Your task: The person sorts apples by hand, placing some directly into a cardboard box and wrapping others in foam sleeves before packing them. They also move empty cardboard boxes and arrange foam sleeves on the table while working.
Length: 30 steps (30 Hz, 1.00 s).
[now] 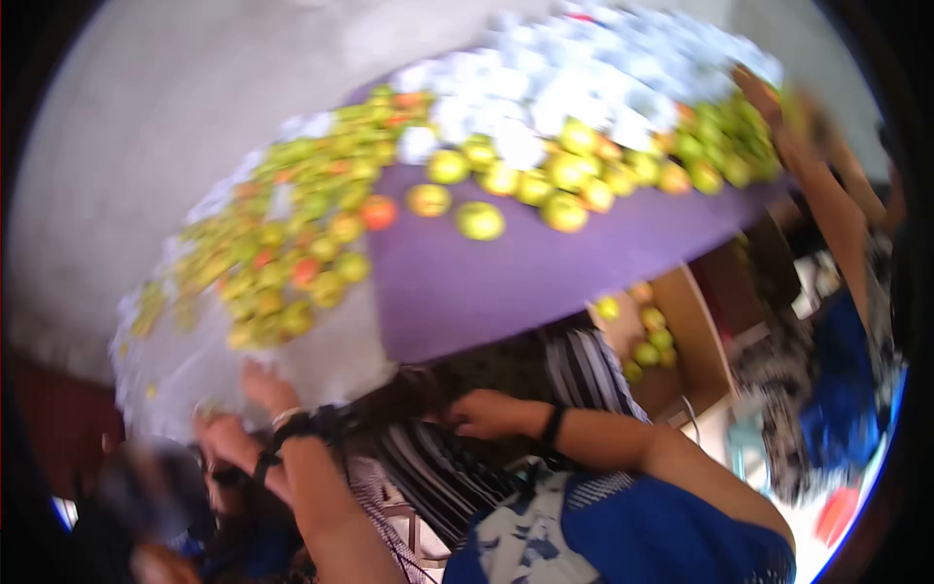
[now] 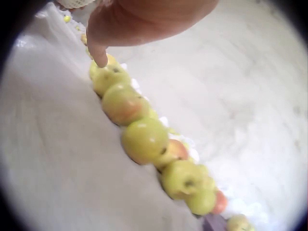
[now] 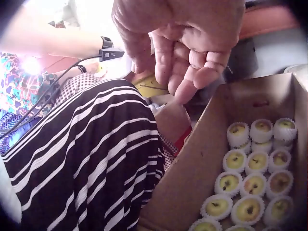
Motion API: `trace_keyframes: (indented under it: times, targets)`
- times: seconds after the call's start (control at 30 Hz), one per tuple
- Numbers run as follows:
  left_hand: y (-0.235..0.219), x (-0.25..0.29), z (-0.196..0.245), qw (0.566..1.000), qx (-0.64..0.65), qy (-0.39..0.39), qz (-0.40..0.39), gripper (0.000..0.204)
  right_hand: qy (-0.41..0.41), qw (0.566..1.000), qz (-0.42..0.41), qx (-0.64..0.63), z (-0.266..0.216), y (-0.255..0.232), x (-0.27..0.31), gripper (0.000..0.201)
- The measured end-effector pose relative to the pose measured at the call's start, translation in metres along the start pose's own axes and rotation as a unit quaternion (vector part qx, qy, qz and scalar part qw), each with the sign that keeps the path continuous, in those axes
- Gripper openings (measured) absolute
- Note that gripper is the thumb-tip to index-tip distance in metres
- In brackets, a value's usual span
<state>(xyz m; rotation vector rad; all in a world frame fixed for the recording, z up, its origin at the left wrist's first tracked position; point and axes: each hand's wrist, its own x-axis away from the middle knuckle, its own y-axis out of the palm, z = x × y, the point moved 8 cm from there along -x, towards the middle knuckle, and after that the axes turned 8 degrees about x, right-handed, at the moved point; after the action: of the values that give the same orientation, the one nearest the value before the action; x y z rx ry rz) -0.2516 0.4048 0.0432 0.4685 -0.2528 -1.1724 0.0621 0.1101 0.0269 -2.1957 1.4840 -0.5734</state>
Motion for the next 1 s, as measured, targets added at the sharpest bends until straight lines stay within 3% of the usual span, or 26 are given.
trace_keyframes:
  times: [0.07, 0.1, 0.17, 0.23, 0.3, 0.37, 0.43, 0.5, 0.53, 0.57, 0.63, 0.67, 0.73, 0.77, 0.8, 0.87, 0.9, 0.97, 1.0]
  targets:
    - [0.093, 0.096, 0.039, 0.996, -0.082, -0.012, -0.036, 0.036, -0.064, 0.994, 0.05, -0.074, -0.002, -0.005, 0.009, 0.025]
    - [0.115, 0.133, 0.041, 0.997, -0.057, -0.013, -0.044, 0.031, -0.074, 0.992, 0.064, -0.081, -0.007, -0.016, 0.02, 0.025]
    - [0.149, 0.19, 0.018, 0.98, 0.005, -0.087, -0.181, 0.03, -0.077, 0.99, 0.078, -0.091, -0.024, -0.048, 0.054, 0.025]
    - [0.188, 0.27, 0.006, 0.954, 0.019, -0.174, -0.244, 0.027, -0.099, 0.978, 0.083, -0.166, -0.034, -0.084, 0.09, 0.022]
    - [0.213, 0.331, -0.012, 0.916, -0.007, -0.214, -0.34, 0.024, -0.048, 0.96, 0.144, -0.236, -0.006, -0.11, 0.134, 0.017]
    - [0.233, 0.384, -0.02, 0.894, -0.081, -0.181, -0.403, 0.019, 0.094, 0.904, 0.193, -0.369, 0.048, -0.12, 0.182, 0.013]
    - [0.248, 0.428, -0.031, 0.852, -0.145, -0.11, -0.491, 0.016, 0.175, 0.86, 0.317, -0.358, 0.1, -0.137, 0.236, 0.01]
    - [0.262, 0.463, -0.034, 0.794, -0.196, -0.003, -0.575, 0.015, 0.298, 0.847, 0.381, -0.223, 0.152, -0.148, 0.287, 0.014]
    - [0.27, 0.479, -0.034, 0.772, -0.183, 0.059, -0.606, 0.016, 0.362, 0.828, 0.38, -0.198, 0.189, -0.139, 0.306, 0.013]
    - [0.272, 0.491, -0.041, 0.76, -0.183, 0.066, -0.62, 0.017, 0.425, 0.805, 0.375, -0.177, 0.225, -0.13, 0.325, 0.014]
    - [0.276, 0.518, -0.048, 0.692, -0.25, 0.159, -0.659, 0.017, 0.501, 0.778, 0.353, -0.141, 0.292, -0.1, 0.355, 0.016]
    - [0.278, 0.528, -0.049, 0.653, -0.29, 0.205, -0.669, 0.017, 0.503, 0.77, 0.361, -0.154, 0.328, -0.079, 0.365, 0.017]
    - [0.279, 0.531, -0.051, 0.645, -0.305, 0.219, -0.665, 0.016, 0.483, 0.727, 0.413, -0.258, 0.401, -0.025, 0.376, 0.02]
    - [0.279, 0.531, -0.054, 0.639, -0.317, 0.234, -0.661, 0.015, 0.556, 0.528, 0.445, -0.463, 0.388, 0.005, 0.384, 0.024]
    - [0.279, 0.528, -0.057, 0.644, -0.318, 0.231, -0.656, 0.013, 0.557, 0.529, 0.439, -0.466, 0.377, 0.005, 0.375, 0.024]
    - [0.28, 0.525, -0.06, 0.64, -0.327, 0.23, -0.657, 0.012, 0.679, 0.489, 0.364, -0.409, 0.368, 0.018, 0.374, 0.031]
    - [0.279, 0.525, -0.06, 0.636, -0.328, 0.23, -0.659, 0.011, 0.68, 0.491, 0.357, -0.411, 0.371, 0.024, 0.369, 0.031]
    - [0.279, 0.521, -0.061, 0.639, -0.331, 0.224, -0.657, 0.011, 0.638, 0.433, 0.429, -0.47, 0.378, 0.034, 0.362, 0.047]
    - [0.278, 0.519, -0.062, 0.643, -0.328, 0.221, -0.656, 0.01, 0.64, 0.435, 0.422, -0.473, 0.381, 0.037, 0.357, 0.047]
